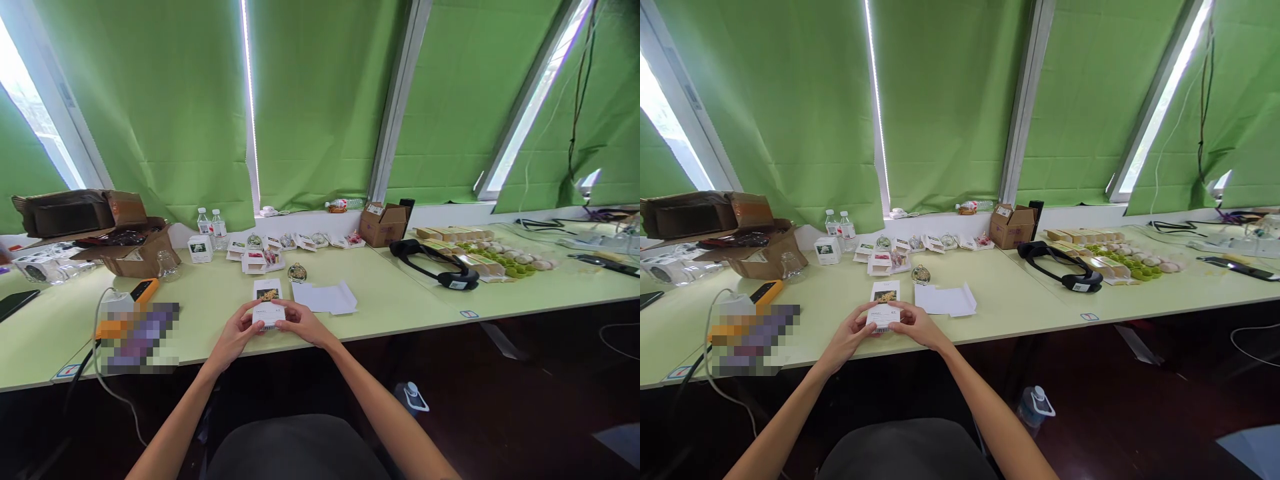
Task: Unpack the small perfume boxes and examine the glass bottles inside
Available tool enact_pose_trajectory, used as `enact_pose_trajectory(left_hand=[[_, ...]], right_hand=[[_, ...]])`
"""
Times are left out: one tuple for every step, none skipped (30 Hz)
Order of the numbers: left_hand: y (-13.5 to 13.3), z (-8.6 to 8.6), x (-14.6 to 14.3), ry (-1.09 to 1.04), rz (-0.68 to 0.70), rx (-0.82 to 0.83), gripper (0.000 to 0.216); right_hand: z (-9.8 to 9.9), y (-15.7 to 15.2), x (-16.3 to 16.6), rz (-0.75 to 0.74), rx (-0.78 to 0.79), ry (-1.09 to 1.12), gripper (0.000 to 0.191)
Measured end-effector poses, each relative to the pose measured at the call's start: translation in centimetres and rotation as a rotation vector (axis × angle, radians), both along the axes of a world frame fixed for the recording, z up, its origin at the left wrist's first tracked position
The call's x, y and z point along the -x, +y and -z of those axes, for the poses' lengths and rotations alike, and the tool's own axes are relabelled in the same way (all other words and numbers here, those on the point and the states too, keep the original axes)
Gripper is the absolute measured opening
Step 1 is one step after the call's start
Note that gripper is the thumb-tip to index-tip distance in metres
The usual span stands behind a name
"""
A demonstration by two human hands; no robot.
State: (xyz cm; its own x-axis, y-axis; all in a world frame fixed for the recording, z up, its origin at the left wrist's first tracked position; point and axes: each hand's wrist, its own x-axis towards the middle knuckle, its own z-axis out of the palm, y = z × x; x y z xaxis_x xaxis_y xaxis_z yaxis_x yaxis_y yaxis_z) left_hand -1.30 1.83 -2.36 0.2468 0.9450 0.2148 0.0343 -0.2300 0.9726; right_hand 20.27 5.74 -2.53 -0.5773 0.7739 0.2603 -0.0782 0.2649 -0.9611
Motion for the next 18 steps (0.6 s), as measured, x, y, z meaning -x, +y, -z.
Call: enact_pose_trajectory(left_hand=[[0.02, 0.03, 0.02, 0.000, 0.000, 0.003, 0.062], [0.04, 0.06, 0.02, 0.000, 0.000, 0.005, 0.062], [0.04, 0.08, 0.01, -0.002, -0.002, 0.005, 0.062], [0.03, 0.09, 0.00, -0.005, -0.005, 0.002, 0.061], [0.01, 0.08, -0.03, -0.007, -0.006, 0.000, 0.060], [-0.01, 0.06, -0.06, -0.006, -0.006, -0.002, 0.060], [-0.03, 0.03, -0.10, -0.003, -0.004, -0.003, 0.060], [-0.04, 0.00, -0.12, 0.001, -0.005, -0.005, 0.061], [-0.05, -0.03, -0.15, 0.004, -0.010, -0.007, 0.061], [-0.05, -0.05, -0.16, 0.007, -0.017, -0.011, 0.061], [-0.03, -0.08, -0.16, 0.012, -0.023, -0.014, 0.061], [-0.01, -0.09, -0.15, 0.018, -0.028, -0.015, 0.062], [0.02, -0.09, -0.13, 0.025, -0.025, -0.012, 0.063], [0.06, -0.08, -0.10, 0.029, -0.023, -0.010, 0.064], [0.09, -0.04, -0.08, 0.030, -0.021, -0.007, 0.064], [0.13, 0.01, -0.06, 0.025, -0.018, -0.005, 0.064], [0.16, 0.08, -0.05, 0.018, -0.015, -0.004, 0.064], [0.18, 0.17, -0.06, 0.009, -0.015, -0.006, 0.063]], right_hand=[[-0.01, -0.02, 0.01, 0.000, -0.002, 0.000, 0.063], [-0.03, -0.05, 0.02, -0.001, -0.004, 0.001, 0.062], [-0.05, -0.08, 0.02, -0.002, -0.007, 0.003, 0.062], [-0.07, -0.12, 0.03, -0.005, -0.009, 0.005, 0.062], [-0.09, -0.15, 0.03, -0.006, -0.010, 0.008, 0.062], [-0.12, -0.18, 0.03, -0.008, -0.012, 0.010, 0.061], [-0.14, -0.20, 0.03, -0.010, -0.012, 0.011, 0.061], [-0.16, -0.21, 0.02, -0.012, -0.013, 0.010, 0.062], [-0.18, -0.21, 0.02, -0.011, -0.013, 0.009, 0.062], [-0.19, -0.20, 0.01, -0.008, -0.012, 0.006, 0.062], [-0.19, -0.19, 0.01, -0.005, -0.011, 0.001, 0.062], [-0.20, -0.18, 0.00, -0.002, -0.010, -0.005, 0.062], [-0.20, -0.17, 0.00, 0.002, -0.009, -0.009, 0.063], [-0.20, -0.16, 0.01, 0.005, -0.008, -0.012, 0.063], [-0.20, -0.16, 0.01, 0.005, -0.007, -0.014, 0.063], [-0.21, -0.16, 0.01, 0.003, -0.007, -0.014, 0.064], [-0.22, -0.17, 0.01, 0.002, -0.007, -0.011, 0.063], [-0.23, -0.18, 0.01, 0.000, -0.007, -0.009, 0.063]])
